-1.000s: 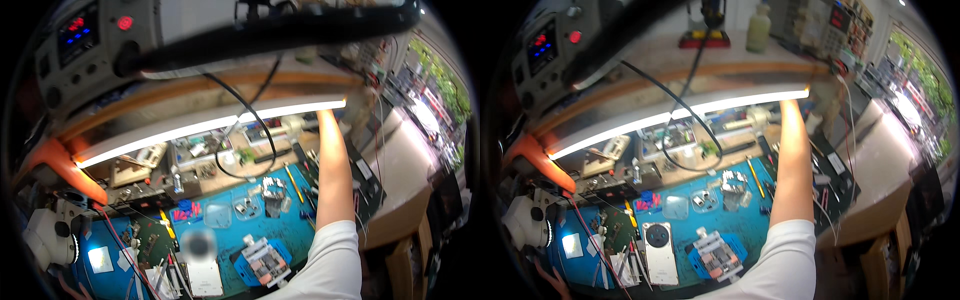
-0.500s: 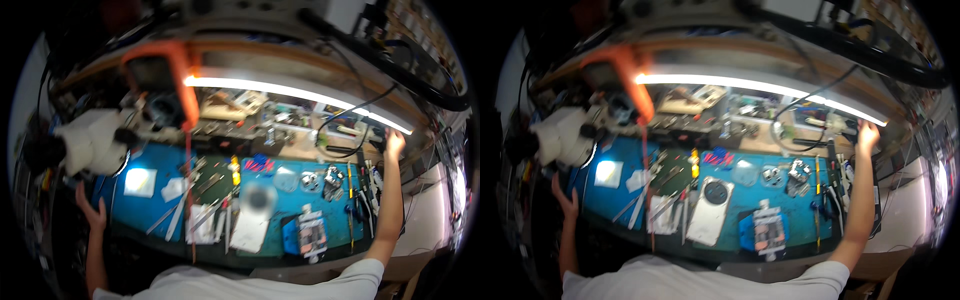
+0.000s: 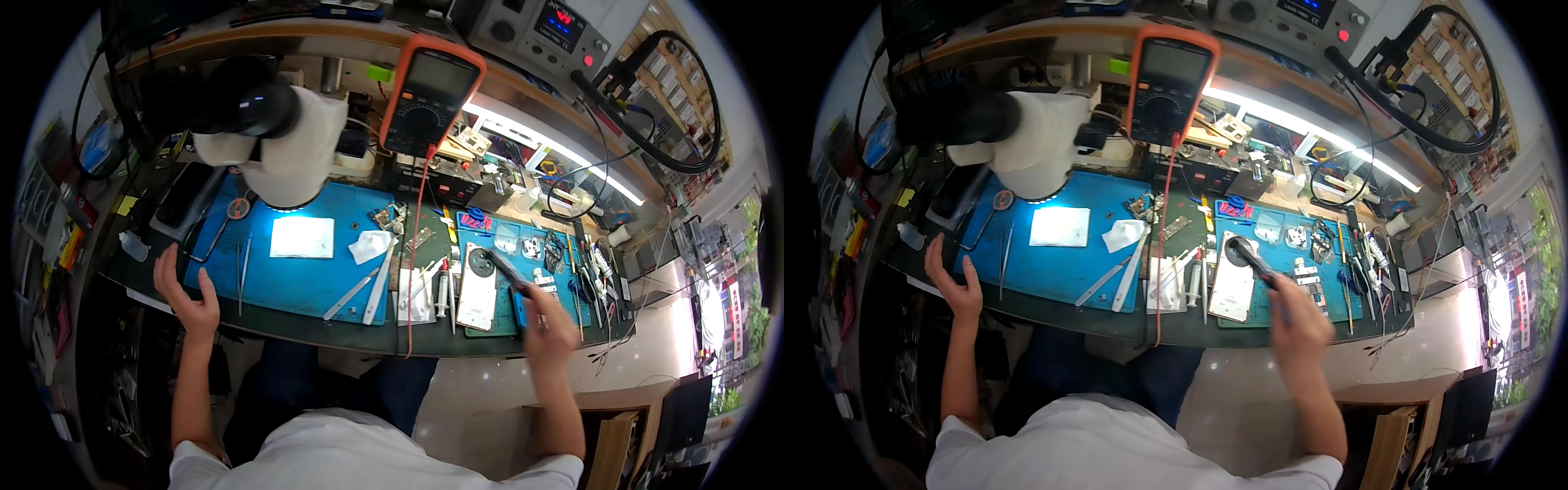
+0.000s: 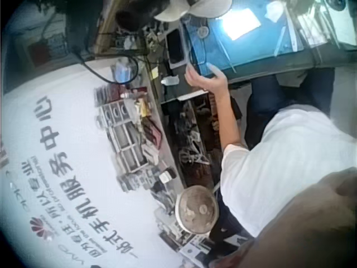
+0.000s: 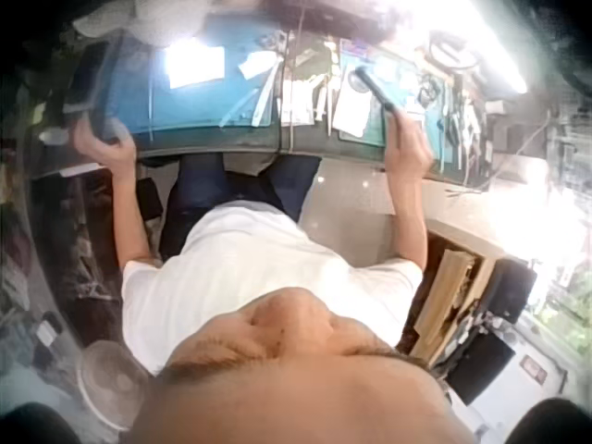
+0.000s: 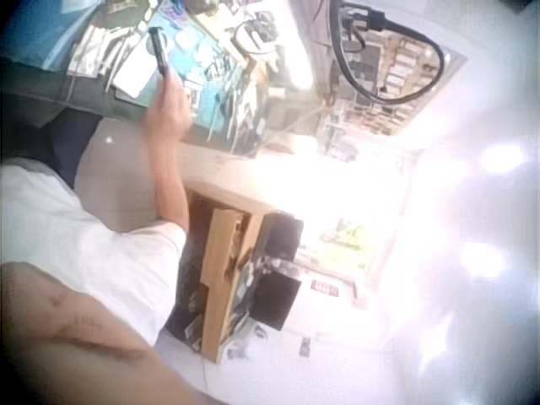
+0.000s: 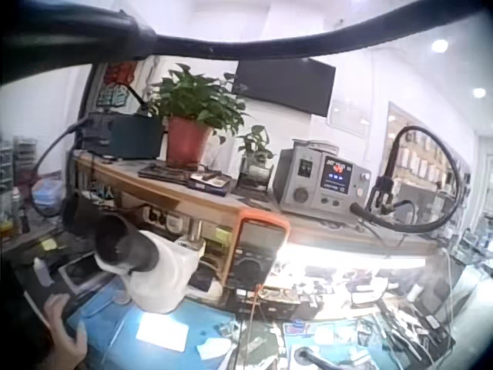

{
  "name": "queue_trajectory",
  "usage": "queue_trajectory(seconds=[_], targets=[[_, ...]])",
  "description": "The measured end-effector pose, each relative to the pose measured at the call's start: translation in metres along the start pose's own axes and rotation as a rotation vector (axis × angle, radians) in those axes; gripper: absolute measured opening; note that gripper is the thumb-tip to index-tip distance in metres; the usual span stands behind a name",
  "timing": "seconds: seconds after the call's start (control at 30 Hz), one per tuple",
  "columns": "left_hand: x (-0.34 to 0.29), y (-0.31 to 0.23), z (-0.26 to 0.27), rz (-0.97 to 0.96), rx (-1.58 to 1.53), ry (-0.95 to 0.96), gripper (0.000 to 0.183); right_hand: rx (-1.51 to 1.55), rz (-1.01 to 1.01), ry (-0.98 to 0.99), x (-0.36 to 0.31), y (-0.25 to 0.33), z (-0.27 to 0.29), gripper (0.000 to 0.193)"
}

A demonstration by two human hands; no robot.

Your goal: The person works at a bench under a stereo microscope, handling small electronic components and applying liquid from a syringe-like bottle. They retrieve a cable from a drawer and connect it to a power supply, then continue manipulating components on the mat.

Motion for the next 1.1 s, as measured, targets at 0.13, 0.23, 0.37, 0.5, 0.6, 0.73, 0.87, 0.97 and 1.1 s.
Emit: queue_trajectory(seconds=[0.13,0.23,0.37,0.5,0.6,0.73,0.87,0.97,1.1], targets=[[-0.014,0.029,0.020,0.155,-0.163,-0.105,0.044,-0.141,0.051,0.053,0.017,0.062,-0.085,0.019],[-0.002,0.016,0.026,0.037,-0.197,-0.090,0.037,-0.072,-0.065,0.043,0.002,0.060,-0.112,0.021],[-0.037,0.016,0.075,-0.201,-0.270,-0.195,0.042,-0.188,-0.162,0.126,-0.010,0.064,-0.139,0.020],[-0.092,0.062,0.094,0.006,-0.405,-0.139,0.047,-0.328,-0.108,0.065,-0.014,0.088,-0.122,0.023],[-0.177,0.108,0.087,0.373,-0.647,-0.013,0.051,-0.354,0.033,-0.125,-0.015,0.111,-0.111,0.028],[-0.265,0.109,0.062,0.863,-0.536,0.374,0.047,-0.054,0.090,-0.399,-0.052,0.133,-0.073,0.033],[-0.336,0.080,-0.014,0.819,-0.603,1.011,0.073,0.478,0.340,-0.177,-0.076,0.256,-0.103,0.024],[-0.335,0.045,-0.045,0.701,-0.732,1.186,0.092,0.786,0.596,0.284,-0.124,0.328,-0.169,0.036],[-0.326,0.030,-0.068,0.617,-0.280,1.300,0.104,0.833,0.728,0.647,-0.157,0.383,-0.213,0.042]])
Point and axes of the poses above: each hand's wrist, its own x-axis towards the middle knuckle, its own z-axis out of the back of the hand, y = z × x, the point moved 10 cm from there along x, towards the middle knuckle, and after that the axes turned 5 degrees about y, right-handed, at the moved point
